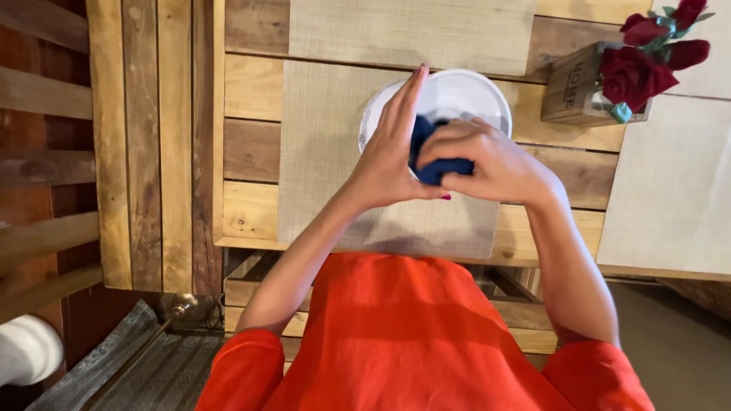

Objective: Polishing a white decorative cake stand and a plate using a blue cloth.

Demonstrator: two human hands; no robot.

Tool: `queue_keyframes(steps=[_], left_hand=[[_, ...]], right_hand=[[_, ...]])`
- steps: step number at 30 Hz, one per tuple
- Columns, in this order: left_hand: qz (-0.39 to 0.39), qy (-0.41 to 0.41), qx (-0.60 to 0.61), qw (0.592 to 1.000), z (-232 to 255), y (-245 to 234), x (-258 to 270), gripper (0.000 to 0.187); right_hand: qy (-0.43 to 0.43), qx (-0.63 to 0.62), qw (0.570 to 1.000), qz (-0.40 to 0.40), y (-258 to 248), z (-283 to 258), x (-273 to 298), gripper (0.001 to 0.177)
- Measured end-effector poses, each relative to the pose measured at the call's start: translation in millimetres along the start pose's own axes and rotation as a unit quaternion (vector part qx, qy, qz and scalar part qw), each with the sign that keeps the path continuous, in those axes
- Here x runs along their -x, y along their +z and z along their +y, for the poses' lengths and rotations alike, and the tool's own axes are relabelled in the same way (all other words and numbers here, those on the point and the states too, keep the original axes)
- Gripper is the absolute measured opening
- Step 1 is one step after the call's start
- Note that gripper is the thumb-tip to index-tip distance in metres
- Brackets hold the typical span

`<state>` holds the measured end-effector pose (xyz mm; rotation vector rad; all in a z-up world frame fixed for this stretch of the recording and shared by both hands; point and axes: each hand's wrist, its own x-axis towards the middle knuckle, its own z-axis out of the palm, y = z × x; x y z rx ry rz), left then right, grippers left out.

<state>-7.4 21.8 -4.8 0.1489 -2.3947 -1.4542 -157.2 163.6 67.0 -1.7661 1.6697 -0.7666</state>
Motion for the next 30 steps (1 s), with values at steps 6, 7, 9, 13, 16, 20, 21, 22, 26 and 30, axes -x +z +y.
queue_keyframes(steps=[6, 7, 9, 13, 16, 20, 21, 22, 26, 30], left_hand=[[-0.020, 0.014, -0.002, 1.000, 3.5, 4.4, -1.7, 0.154], [-0.020, 0.015, -0.002, 1.000, 6.8, 4.2, -1.5, 0.154], [-0.020, 0.000, -0.005, 1.000, 13.4, 1.8, -0.3, 0.151], [-0.008, 0.025, -0.008, 1.000, 7.4, 3.1, -0.9, 0.150], [0.002, 0.021, -0.001, 1.000, 7.0, 3.9, 2.6, 0.147], [0.010, 0.009, 0.001, 1.000, 9.0, 5.9, 3.5, 0.149], [0.011, 0.015, 0.001, 1.000, 8.3, 7.0, 2.2, 0.149], [0.011, 0.017, 0.002, 1.000, 7.9, 6.5, 3.4, 0.149], [0.004, -0.004, -0.008, 1.000, 10.3, 1.7, 3.2, 0.152], [-0.004, -0.011, -0.018, 1.000, 15.9, 0.5, 1.8, 0.155]], right_hand=[[0.068, 0.081, 0.993, 0.056, -5.0, 4.4, 7.6, 0.024], [0.069, 0.081, 0.993, 0.056, -3.4, -0.4, 7.6, 0.024], [0.097, 0.073, 0.959, 0.255, 0.3, -10.4, 5.8, 0.032], [0.099, 0.127, 0.944, 0.287, 26.9, -21.3, -9.0, 0.050], [0.093, -0.006, 0.966, 0.242, 32.7, -32.8, -7.8, 0.066], [0.091, -0.032, 0.985, 0.145, 36.0, -4.1, 3.7, 0.045], [0.121, -0.057, 0.984, 0.116, 38.4, 7.3, 6.9, 0.036], [0.122, -0.055, 0.984, 0.117, 40.3, 5.5, 5.3, 0.036], [0.055, 0.150, 0.975, 0.155, 28.7, -4.5, -2.2, 0.040], [0.032, 0.273, 0.950, 0.147, -1.9, -11.1, 1.2, 0.056]])
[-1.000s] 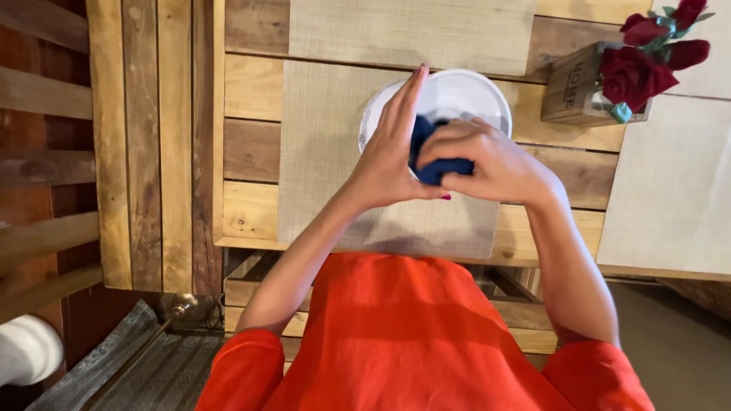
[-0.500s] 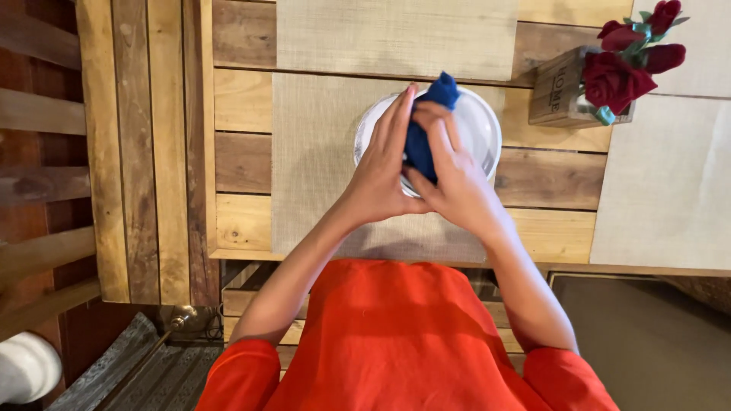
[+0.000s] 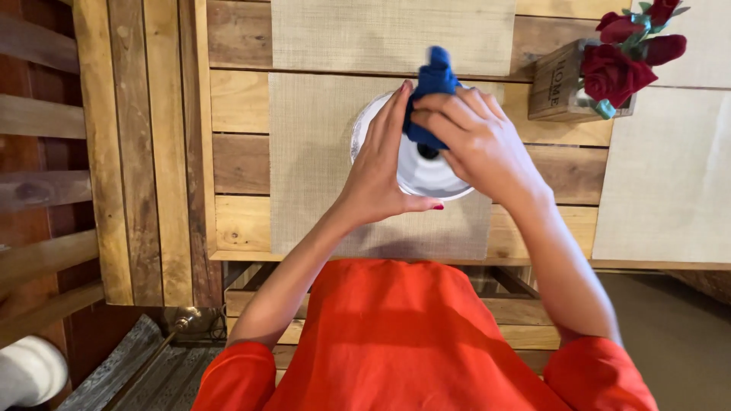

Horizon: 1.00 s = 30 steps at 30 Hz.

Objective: Polishing a white decorative cake stand and a plate using a blue cloth.

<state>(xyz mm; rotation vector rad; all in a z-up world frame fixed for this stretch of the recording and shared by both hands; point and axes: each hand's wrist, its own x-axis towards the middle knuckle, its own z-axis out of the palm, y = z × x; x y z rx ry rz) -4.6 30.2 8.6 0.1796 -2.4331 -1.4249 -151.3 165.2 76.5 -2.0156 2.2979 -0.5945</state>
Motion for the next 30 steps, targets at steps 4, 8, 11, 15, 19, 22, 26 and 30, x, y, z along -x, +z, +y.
queue_keyframes(steps=[4, 8, 11, 15, 19, 22, 26, 30], left_hand=[[-0.005, 0.001, 0.001, 1.000, -1.4, 1.6, -4.0, 0.155], [-0.006, 0.011, -0.005, 1.000, -1.8, 4.8, -5.6, 0.154], [-0.014, 0.011, -0.002, 1.000, 0.3, 6.6, -5.7, 0.154], [-0.020, 0.000, 0.013, 1.000, 3.3, 6.8, -7.9, 0.154], [-0.012, 0.018, 0.011, 1.000, -6.3, 10.3, -5.8, 0.148], [-0.019, 0.034, 0.010, 0.999, -6.8, 6.9, -8.3, 0.150], [-0.027, 0.031, -0.001, 0.999, -2.0, 6.3, -10.0, 0.149], [-0.018, 0.045, 0.013, 0.999, -9.3, 5.1, -8.0, 0.145]], right_hand=[[0.004, 0.056, 0.998, 0.003, -0.3, -0.7, 9.9, 0.060], [0.091, 0.001, 0.996, 0.011, 7.2, 0.9, 24.2, 0.048], [0.127, -0.033, 0.990, 0.049, 22.8, -3.3, 33.7, 0.035], [0.196, -0.122, 0.973, 0.023, 28.3, -12.1, 33.9, 0.024], [0.199, -0.168, 0.965, -0.017, 22.2, -26.3, 20.7, 0.026], [0.190, -0.257, 0.946, 0.054, 33.0, -28.7, 17.5, 0.024], [0.240, -0.189, 0.937, 0.171, 38.8, -32.8, 14.0, 0.028], [0.178, -0.189, 0.956, 0.140, 30.1, -45.8, 10.9, 0.038]])
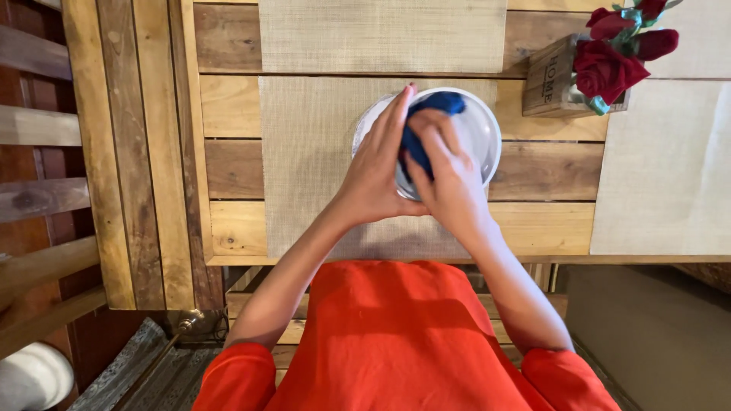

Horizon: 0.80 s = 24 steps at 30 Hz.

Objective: Polishing a white decorative cake stand and a plate using a blue cloth.

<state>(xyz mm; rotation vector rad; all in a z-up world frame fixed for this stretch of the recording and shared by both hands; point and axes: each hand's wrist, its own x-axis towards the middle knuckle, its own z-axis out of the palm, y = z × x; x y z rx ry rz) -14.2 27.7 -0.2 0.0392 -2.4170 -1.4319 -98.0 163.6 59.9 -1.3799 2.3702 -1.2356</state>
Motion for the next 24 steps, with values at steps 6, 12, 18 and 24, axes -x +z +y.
queue_keyframes(steps=[6, 12, 18, 24], left_hand=[[0.009, -0.023, -0.015, 1.000, 5.7, 1.2, 5.3, 0.145], [0.007, -0.029, -0.021, 0.999, 4.4, 1.9, 5.6, 0.147], [-0.010, -0.040, -0.033, 0.999, 12.5, -2.4, 3.0, 0.154], [-0.001, -0.025, -0.045, 0.999, 1.0, 4.1, 5.8, 0.154]], right_hand=[[-0.027, -0.053, 0.992, -0.108, -12.0, 23.7, 6.3, 0.027], [-0.039, 0.058, 0.998, 0.000, 5.3, 26.6, 12.8, 0.017], [-0.042, 0.137, 0.987, 0.077, -29.7, 26.8, 0.0, 0.023], [-0.057, 0.146, 0.986, -0.048, -23.5, 28.2, 12.7, 0.030]])
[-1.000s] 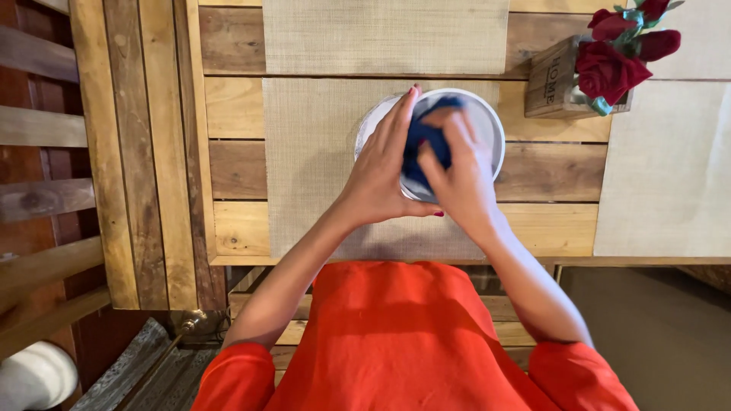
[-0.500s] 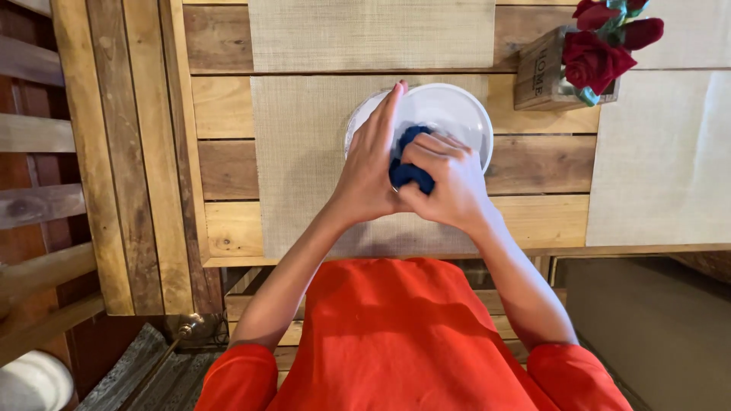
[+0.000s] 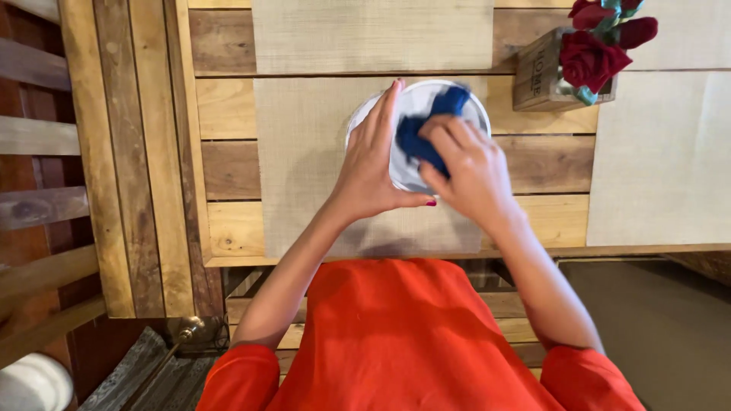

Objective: Polishing a white decorative cake stand and a plate using a blue cloth.

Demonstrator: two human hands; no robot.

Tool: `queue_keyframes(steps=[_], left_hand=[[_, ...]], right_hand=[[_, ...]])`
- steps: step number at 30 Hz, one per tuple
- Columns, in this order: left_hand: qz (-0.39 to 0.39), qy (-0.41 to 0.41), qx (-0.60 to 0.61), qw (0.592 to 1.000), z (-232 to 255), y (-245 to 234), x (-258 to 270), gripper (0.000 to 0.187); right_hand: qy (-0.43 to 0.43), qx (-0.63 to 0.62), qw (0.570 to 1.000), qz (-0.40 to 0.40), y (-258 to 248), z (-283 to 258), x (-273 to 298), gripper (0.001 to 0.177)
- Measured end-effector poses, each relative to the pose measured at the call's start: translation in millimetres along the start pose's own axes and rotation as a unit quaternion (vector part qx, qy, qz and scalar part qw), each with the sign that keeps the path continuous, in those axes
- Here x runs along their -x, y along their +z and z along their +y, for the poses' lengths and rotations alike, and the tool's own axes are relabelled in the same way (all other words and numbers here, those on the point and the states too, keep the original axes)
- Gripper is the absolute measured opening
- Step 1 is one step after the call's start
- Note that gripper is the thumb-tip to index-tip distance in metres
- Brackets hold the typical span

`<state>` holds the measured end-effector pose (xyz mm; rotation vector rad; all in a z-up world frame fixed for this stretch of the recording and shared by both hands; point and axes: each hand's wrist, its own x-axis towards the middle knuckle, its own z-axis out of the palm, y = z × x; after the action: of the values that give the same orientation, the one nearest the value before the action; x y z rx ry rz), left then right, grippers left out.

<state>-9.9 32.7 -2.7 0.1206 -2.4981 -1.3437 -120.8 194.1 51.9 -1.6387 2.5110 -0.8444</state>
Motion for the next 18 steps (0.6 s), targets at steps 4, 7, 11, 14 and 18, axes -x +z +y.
queue_keyframes(steps=[4, 7, 11, 14, 18], left_hand=[[0.009, -0.014, -0.006, 1.000, -0.8, 2.0, 0.1, 0.155], [0.007, -0.022, 0.001, 1.000, 0.4, 0.1, -2.5, 0.159], [0.010, -0.016, -0.024, 1.000, 8.0, -4.7, -5.7, 0.158], [0.016, 0.007, -0.052, 0.999, 22.0, -8.4, -5.5, 0.152], [0.044, 0.086, -0.043, 0.994, 52.3, -20.3, -4.1, 0.133]], right_hand=[[0.057, -0.041, 0.997, -0.014, 9.3, -1.7, -2.6, 0.022], [0.090, -0.129, 0.987, -0.041, 12.3, 11.6, -1.9, 0.018], [0.126, -0.401, 0.905, 0.070, 12.4, 39.2, 5.3, 0.020], [0.158, -0.428, 0.874, 0.167, -3.9, 33.5, 7.0, 0.018], [0.135, -0.282, 0.928, 0.203, -16.0, 12.2, 12.1, 0.017]])
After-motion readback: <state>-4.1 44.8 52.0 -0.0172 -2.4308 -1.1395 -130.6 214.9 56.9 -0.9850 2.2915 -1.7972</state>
